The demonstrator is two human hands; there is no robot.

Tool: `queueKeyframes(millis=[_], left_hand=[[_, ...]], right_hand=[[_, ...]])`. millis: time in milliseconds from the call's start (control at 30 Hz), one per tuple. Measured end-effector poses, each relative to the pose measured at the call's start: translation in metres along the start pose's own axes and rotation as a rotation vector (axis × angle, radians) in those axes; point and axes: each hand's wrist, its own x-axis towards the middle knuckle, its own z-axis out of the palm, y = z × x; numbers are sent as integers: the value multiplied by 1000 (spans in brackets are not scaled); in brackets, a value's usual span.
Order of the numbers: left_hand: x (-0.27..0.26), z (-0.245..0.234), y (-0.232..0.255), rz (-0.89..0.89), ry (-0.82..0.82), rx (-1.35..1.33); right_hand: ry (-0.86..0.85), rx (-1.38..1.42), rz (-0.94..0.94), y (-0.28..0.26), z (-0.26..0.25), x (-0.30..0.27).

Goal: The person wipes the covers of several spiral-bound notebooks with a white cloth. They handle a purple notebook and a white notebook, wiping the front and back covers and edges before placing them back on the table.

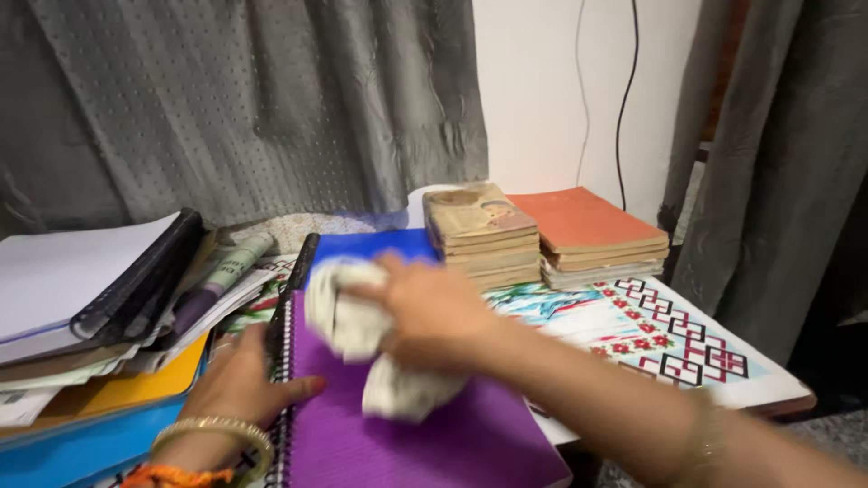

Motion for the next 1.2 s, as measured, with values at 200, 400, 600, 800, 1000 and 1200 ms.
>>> queueKeyframes(millis=[200,400,600,800,1000,1200], left_hand=[[2,12,-13,-262,-141,-388],[4,31,-4,-336,-477,-1348],[-2,32,10,-189,-438,-1339],[-10,-29,25,-142,-260,-1408],[-14,-106,28,-45,25,-1322],[-2,-150,43,159,435,-829]], right_hand=[[6,59,-38,13,62,2],[340,218,-86,20,67,-19],[231,358,176,26,42,-9],[544,265,-215,18,11,12],[388,344,287,46,-17,18],[625,676,163,46,-28,29]])
